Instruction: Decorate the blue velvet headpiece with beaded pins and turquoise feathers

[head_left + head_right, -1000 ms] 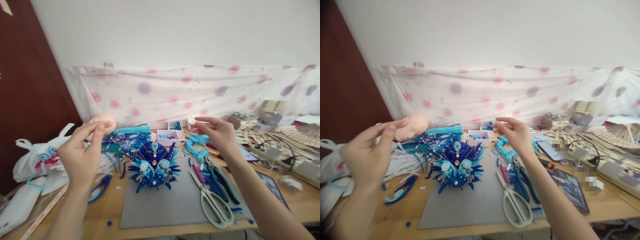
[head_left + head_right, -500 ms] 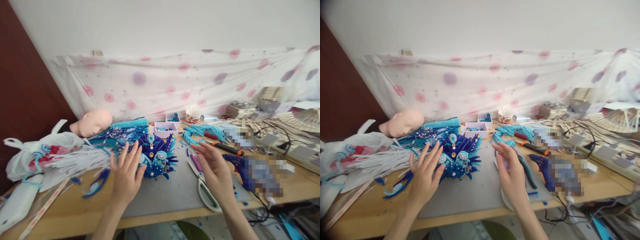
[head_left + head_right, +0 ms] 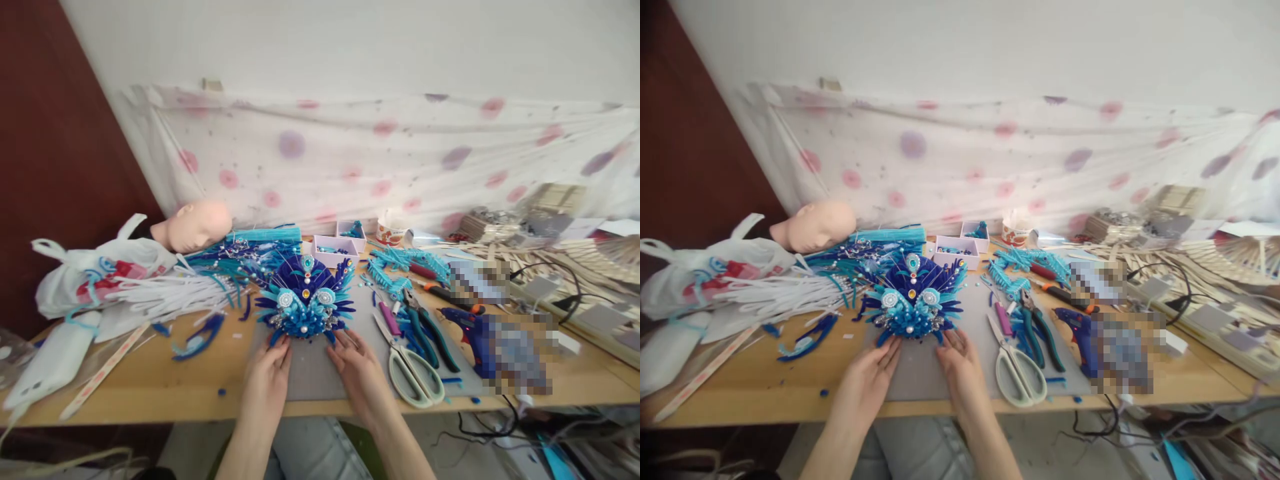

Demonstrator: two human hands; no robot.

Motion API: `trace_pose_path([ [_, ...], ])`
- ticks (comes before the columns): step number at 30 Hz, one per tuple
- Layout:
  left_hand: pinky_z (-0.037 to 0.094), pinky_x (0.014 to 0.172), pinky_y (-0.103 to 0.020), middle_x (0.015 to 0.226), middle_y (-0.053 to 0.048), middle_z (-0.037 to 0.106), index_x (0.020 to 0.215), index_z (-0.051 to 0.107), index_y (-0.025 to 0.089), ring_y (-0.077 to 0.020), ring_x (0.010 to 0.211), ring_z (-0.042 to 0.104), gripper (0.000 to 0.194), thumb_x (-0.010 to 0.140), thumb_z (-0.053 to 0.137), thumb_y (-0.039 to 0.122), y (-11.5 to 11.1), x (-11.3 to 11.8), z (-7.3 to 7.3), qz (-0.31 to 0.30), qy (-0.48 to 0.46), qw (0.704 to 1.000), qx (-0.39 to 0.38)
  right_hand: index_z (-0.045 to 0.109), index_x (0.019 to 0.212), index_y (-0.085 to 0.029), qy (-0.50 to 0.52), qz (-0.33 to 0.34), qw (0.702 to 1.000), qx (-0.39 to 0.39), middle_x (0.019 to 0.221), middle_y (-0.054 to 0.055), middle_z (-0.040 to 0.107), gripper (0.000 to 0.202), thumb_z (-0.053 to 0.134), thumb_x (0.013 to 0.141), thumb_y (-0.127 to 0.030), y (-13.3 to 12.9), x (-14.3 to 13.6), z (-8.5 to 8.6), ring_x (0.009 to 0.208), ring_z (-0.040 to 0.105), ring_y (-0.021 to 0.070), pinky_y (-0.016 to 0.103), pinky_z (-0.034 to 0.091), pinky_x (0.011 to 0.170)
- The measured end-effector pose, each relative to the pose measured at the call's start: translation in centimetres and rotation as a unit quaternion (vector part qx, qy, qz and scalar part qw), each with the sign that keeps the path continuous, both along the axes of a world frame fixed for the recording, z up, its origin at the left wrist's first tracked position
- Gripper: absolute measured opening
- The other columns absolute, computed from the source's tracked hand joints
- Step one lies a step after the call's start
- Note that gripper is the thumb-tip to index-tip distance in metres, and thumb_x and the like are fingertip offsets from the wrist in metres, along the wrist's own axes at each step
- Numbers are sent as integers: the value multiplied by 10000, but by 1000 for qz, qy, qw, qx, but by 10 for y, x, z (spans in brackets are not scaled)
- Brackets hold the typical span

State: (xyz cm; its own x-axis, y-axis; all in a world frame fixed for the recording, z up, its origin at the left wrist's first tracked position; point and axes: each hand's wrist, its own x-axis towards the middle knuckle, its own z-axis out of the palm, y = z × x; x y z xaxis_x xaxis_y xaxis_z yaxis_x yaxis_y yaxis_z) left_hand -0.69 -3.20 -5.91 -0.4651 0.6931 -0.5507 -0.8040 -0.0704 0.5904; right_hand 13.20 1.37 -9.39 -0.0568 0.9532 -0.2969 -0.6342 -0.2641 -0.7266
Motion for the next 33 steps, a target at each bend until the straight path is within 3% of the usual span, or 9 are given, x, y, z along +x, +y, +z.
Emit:
trace_pose_path([
  [4,599,715,-199,757,-63,726,775,663,130,-111,692,715,339,804,450,-132,9,-5,10,-7,-39,999,19,711,842,-200,27,42,998,39,1027,93,763,407,820,465,-93,10,2,21,1144,655,299,443,498,1008],
  [9,603,753,-208,833,-77,724,843,637,115,-117,786,730,353,839,411,-156,7,-10,13,0,-77,996,47,721,783,-196,53,33,995,78,972,78,761,340,806,482,-64,15,1,32,1119,666,276,449,476,1053],
  [11,606,742,-230,915,-71,718,941,643,107,-120,818,720,281,898,453,-95,9,-9,10,-1,-97,994,59,731,804,-203,59,17,994,93,995,70,757,369,807,471,-63,16,-1,32,1144,654,276,457,461,1072],
  [13,609,712,-278,1014,-63,702,1072,642,120,-141,835,702,151,955,559,74,16,-6,7,-10,-121,990,70,746,863,-215,63,3,992,110,1074,63,748,417,810,475,-75,18,-4,32,1185,633,273,456,449,1088],
  [16,606,737,-357,1147,-75,670,1201,620,160,-185,899,683,288,949,643,297,34,0,2,-38,-152,984,84,751,950,-245,65,-13,989,135,1205,44,720,472,794,505,-94,20,-9,32,1264,582,254,433,436,1098],
  [19,596,801,-402,1207,-90,653,1235,610,171,-211,971,674,322,950,637,318,54,4,3,-58,-169,978,105,757,954,-243,57,-12,987,149,1247,59,711,476,768,504,-90,21,-13,31,1302,546,270,432,457,1067],
  [23,591,825,-417,1220,-93,654,1240,610,171,-219,994,674,331,954,631,335,69,9,11,-36,-179,966,184,766,917,-226,54,3,988,143,1201,76,732,436,770,501,-93,24,-17,26,1269,570,292,430,505,1013],
  [28,587,837,-425,1235,-96,649,1248,607,171,-223,1007,671,339,954,630,336,75,14,15,-7,-192,954,232,715,906,-241,70,4,992,102,991,26,749,388,800,543,-137,28,-18,13,1108,665,227,420,502,1044],
  [33,574,878,-453,1269,-102,639,1261,604,173,-240,1056,662,352,951,632,339,75,12,11,-5,-195,951,241,695,960,-206,77,14,993,92,1083,70,742,454,817,531,-125,27,-23,10,1107,679,243,430,518,1033],
])
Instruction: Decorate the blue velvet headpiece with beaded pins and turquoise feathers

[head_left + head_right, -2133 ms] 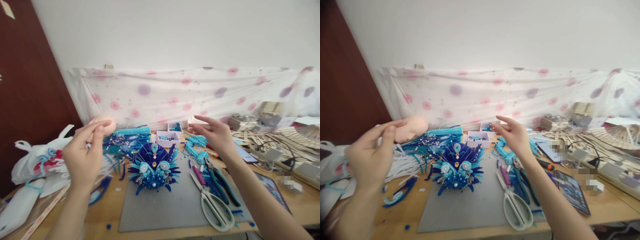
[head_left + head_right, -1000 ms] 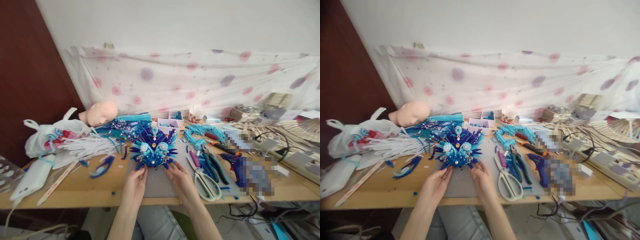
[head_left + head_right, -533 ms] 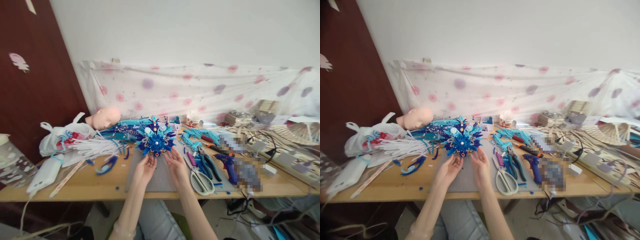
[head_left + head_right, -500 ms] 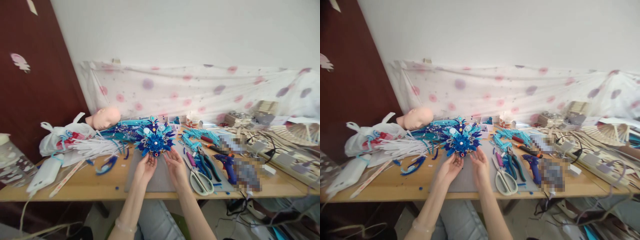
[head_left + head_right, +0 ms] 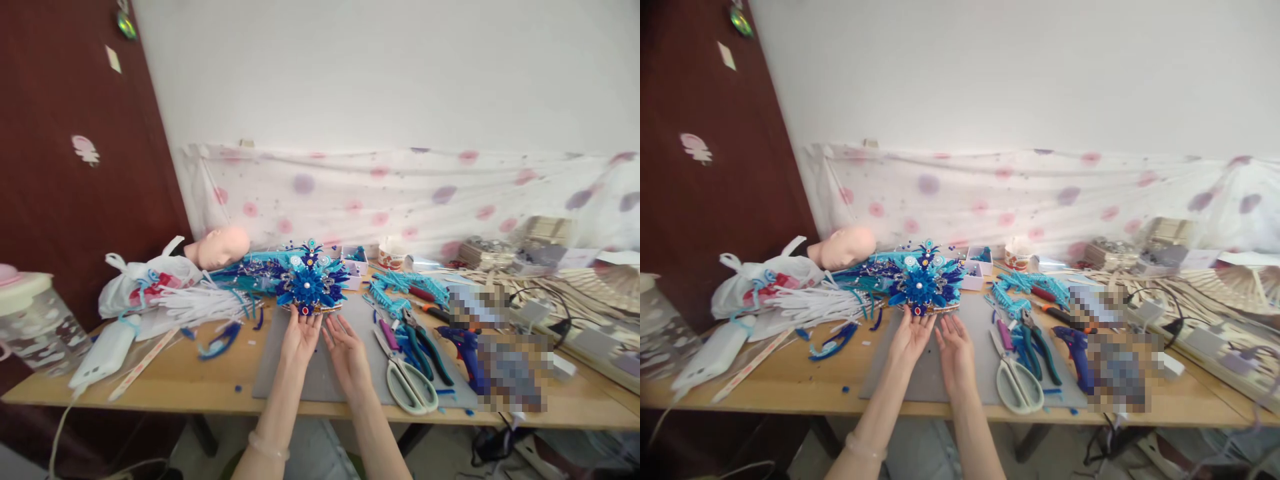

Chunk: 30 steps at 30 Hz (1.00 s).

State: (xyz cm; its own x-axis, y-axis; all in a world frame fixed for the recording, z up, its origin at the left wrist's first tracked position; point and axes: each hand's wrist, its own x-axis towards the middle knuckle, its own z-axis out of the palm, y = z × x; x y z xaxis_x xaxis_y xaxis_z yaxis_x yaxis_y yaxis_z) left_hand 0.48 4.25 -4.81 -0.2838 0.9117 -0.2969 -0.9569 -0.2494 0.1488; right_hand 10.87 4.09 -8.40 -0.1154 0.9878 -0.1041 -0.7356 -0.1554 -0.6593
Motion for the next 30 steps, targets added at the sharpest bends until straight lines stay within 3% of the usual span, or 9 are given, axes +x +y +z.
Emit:
trace_pose_path([
  [3,577,867,-444,1254,-99,646,1250,609,171,-233,1040,666,339,954,629,335,-3,-5,-2,3,5,1000,-7,690,950,-196,-18,-29,999,-6,1083,89,738,430,839,548,-164,0,1,3,1106,672,264,437,539,984],
  [10,571,874,-441,1213,-91,673,1208,630,162,-221,1011,678,300,963,616,334,-8,-8,-6,8,7,1000,-27,695,922,-229,-70,-119,990,-11,1058,35,730,394,852,561,-252,8,21,10,1078,658,221,328,538,880],
  [18,583,842,-404,1180,-86,693,1169,648,150,-202,974,692,266,970,611,322,6,14,6,-8,4,1000,-27,704,864,-209,-82,-99,991,-34,1001,65,753,341,841,551,-205,10,17,-2,1011,701,258,374,574,853],
  [23,599,803,-356,1149,-91,718,1168,651,130,-183,937,716,245,1002,557,284,12,29,11,-28,4,999,-24,703,874,-188,-65,-78,994,-39,982,92,769,344,829,554,-191,14,15,-3,1000,723,269,412,563,935],
  [30,618,800,-315,1089,-103,779,1342,597,205,-163,801,760,351,1042,415,233,-1,6,11,-22,29,997,-67,721,922,-161,-34,-38,998,-40,1000,120,787,390,869,567,-223,11,8,3,993,739,282,404,558,924],
])
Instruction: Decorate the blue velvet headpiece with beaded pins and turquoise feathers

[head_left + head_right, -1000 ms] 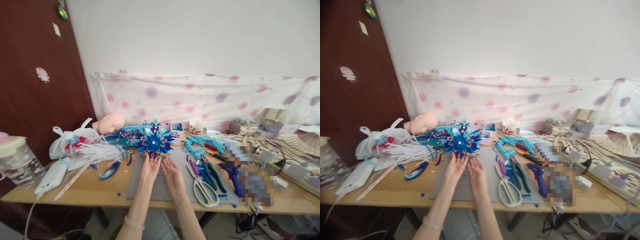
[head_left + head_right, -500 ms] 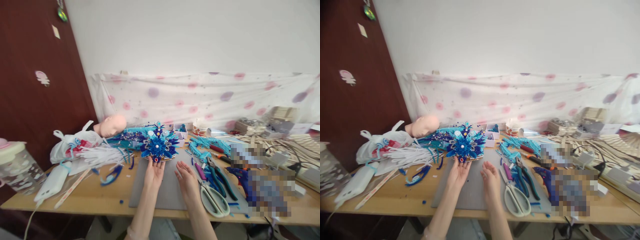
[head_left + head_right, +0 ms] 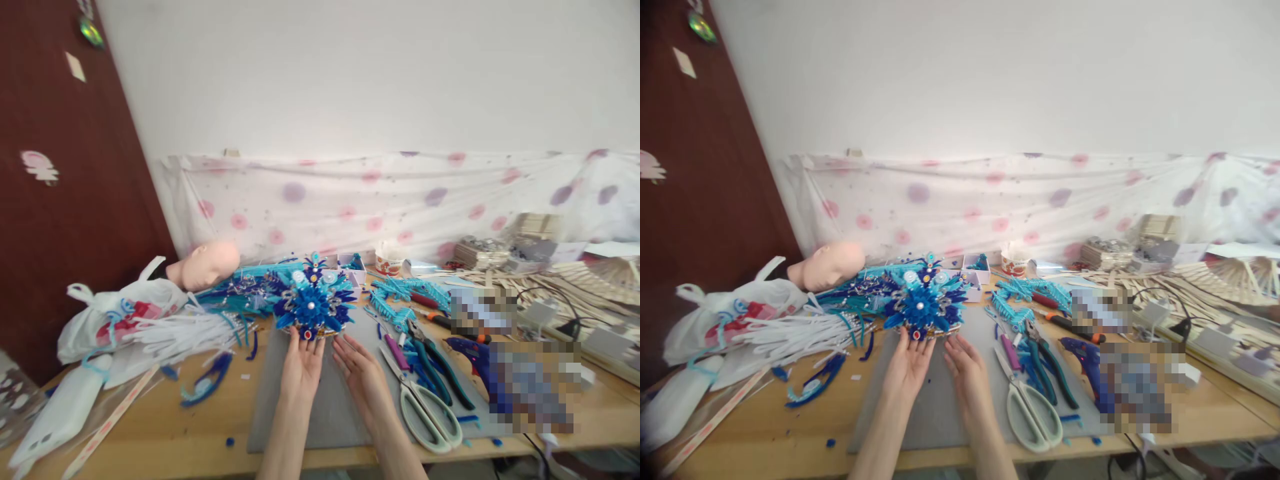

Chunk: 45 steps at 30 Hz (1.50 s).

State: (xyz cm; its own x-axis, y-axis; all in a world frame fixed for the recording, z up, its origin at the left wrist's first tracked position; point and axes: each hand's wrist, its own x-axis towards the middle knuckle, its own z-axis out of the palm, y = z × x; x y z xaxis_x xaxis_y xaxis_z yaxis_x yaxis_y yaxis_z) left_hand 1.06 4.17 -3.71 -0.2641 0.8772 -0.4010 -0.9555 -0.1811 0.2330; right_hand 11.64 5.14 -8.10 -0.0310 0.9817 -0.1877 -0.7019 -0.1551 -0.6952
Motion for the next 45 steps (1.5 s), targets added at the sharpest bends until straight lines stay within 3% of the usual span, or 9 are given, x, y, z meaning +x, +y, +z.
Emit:
trace_pose_path([
  [6,638,707,-303,909,-77,791,1223,641,172,-168,712,759,306,1038,397,173,-15,-15,-12,7,13,999,-39,671,866,-208,55,26,998,-28,967,88,783,240,766,733,-385,-2,-10,-5,962,745,254,379,576,856],
  [21,577,792,-258,818,-26,730,779,634,185,-115,781,718,341,1028,411,118,12,5,1,-28,80,996,3,680,778,-205,109,70,992,-2,825,12,766,90,757,745,-173,31,6,17,793,723,173,314,575,787],
  [26,581,712,-302,987,-34,697,1015,649,152,-141,801,681,109,988,568,220,30,6,-8,-59,143,988,-5,691,802,-199,77,119,989,-48,787,62,775,148,623,800,-68,49,11,8,748,747,179,302,601,732],
  [30,593,795,-392,1178,-84,663,1216,613,165,-202,950,676,309,958,623,336,35,6,-20,-107,244,963,-36,698,814,-209,70,140,986,-50,809,54,781,228,579,790,-17,53,18,4,800,756,175,303,615,789],
  [36,573,886,-461,1242,-100,655,1235,618,168,-240,1054,667,340,949,635,351,36,-24,-19,-254,494,830,-53,681,818,-175,76,120,989,-37,874,70,772,252,564,758,40,56,28,16,903,749,169,315,598,926],
  [39,454,1065,-555,1340,-111,634,1202,652,169,-284,1251,587,293,945,637,308,16,-42,-22,-271,651,708,-35,676,853,-150,76,105,991,-40,934,105,768,267,538,751,55,55,28,23,984,740,197,357,586,980],
  [41,202,1224,-570,1527,-185,491,1278,632,122,-326,1481,341,340,958,569,215,-8,-42,-29,-261,742,617,-26,668,850,-149,74,96,992,-44,908,99,765,276,524,747,63,53,28,25,967,743,198,366,593,977],
  [43,-8,1231,-616,1627,-278,277,1411,501,-9,-398,1551,95,531,931,577,205,-33,-29,-37,-257,808,530,-16,660,842,-159,73,92,992,-45,868,79,761,291,510,745,71,52,27,27,924,749,187,357,610,949],
  [45,-58,1212,-649,1641,-285,204,1482,395,-39,-423,1547,48,662,932,587,275,-52,-4,-45,-269,848,456,16,653,832,-169,71,93,992,-46,844,64,756,303,499,744,77,51,27,29,891,753,178,345,624,918],
])
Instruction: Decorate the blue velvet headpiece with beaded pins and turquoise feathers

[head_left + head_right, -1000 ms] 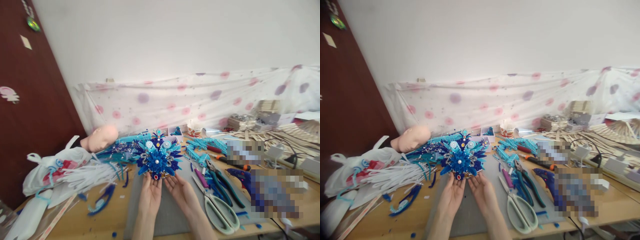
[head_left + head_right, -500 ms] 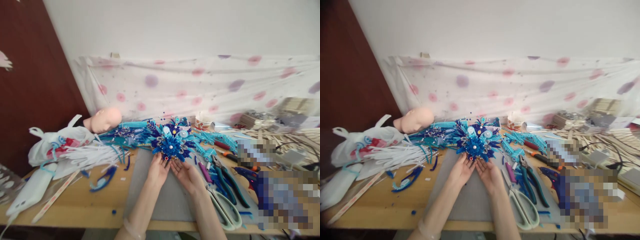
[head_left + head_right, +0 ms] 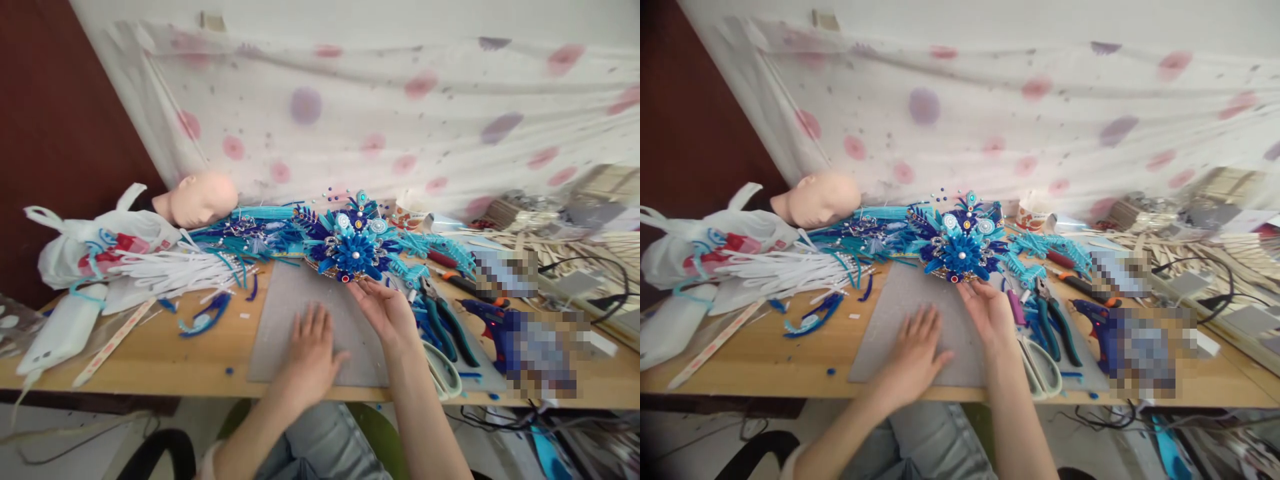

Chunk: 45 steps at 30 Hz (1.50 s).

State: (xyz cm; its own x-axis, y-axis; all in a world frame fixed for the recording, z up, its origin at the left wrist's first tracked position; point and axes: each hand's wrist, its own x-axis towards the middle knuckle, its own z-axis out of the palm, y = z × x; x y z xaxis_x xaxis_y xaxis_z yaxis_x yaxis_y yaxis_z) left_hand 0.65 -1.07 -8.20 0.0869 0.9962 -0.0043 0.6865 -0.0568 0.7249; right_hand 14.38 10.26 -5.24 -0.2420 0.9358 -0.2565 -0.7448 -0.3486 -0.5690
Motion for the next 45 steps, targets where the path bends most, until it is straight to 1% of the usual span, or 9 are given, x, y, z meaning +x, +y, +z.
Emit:
trace_pose_path([
  [4,94,1270,-490,1663,-108,273,1544,372,153,-271,1553,172,601,1002,465,396,-6,46,-2,-153,76,984,42,653,835,-164,-11,6,1000,-1,851,76,755,311,481,741,78,0,2,3,906,753,185,348,625,918],
  [7,71,1269,-515,1649,-91,303,1528,401,142,-269,1551,186,607,1014,413,463,1,54,5,-183,129,973,53,656,833,-159,-21,12,1000,-6,842,86,753,313,468,741,74,-2,4,6,902,751,187,356,618,933],
  [12,65,1245,-626,1638,-128,282,1534,357,67,-335,1532,235,747,999,353,587,-6,21,10,-81,224,971,29,644,778,-163,-22,3,1000,-17,757,72,739,317,450,732,83,-3,2,9,817,752,173,329,629,898],
  [16,31,1224,-672,1611,-193,319,1510,376,5,-394,1512,264,698,1014,398,496,-13,-12,9,34,293,955,6,653,800,-160,-19,0,1000,-23,796,78,754,342,435,718,91,-3,0,8,828,751,181,341,632,890],
  [20,61,1184,-729,1579,-329,292,1491,335,-98,-465,1501,233,712,1028,377,440,-6,-16,8,88,324,942,0,659,823,-163,-17,6,1000,-18,808,72,756,344,457,701,87,-3,2,4,853,740,182,362,604,952],
  [25,257,1225,-527,1656,-72,267,1529,413,259,-301,1533,229,580,1005,425,509,-1,6,3,-116,285,950,49,651,774,-164,-13,6,1000,-12,771,67,735,290,500,687,68,-4,1,-4,870,725,184,345,576,982],
  [27,254,1232,-509,1651,-22,279,1531,399,305,-257,1533,243,564,1001,443,494,-5,7,3,-173,279,942,67,656,760,-166,-9,-1,1000,-10,774,57,734,287,510,676,66,-7,-3,-7,849,718,171,317,575,963],
  [34,223,1151,-718,1545,-220,434,1475,474,53,-443,1443,388,606,983,456,405,-22,-38,0,83,469,879,6,650,767,-204,14,-26,1000,0,762,-17,718,316,573,611,60,-28,-18,-18,780,688,143,274,571,873],
  [45,239,1113,-742,1529,-190,494,1446,538,130,-411,1421,435,519,1008,314,292,-32,-42,-5,63,482,873,39,725,901,-198,19,-41,998,-36,973,15,755,411,682,540,-5,-78,-9,-12,933,703,170,293,536,901],
])
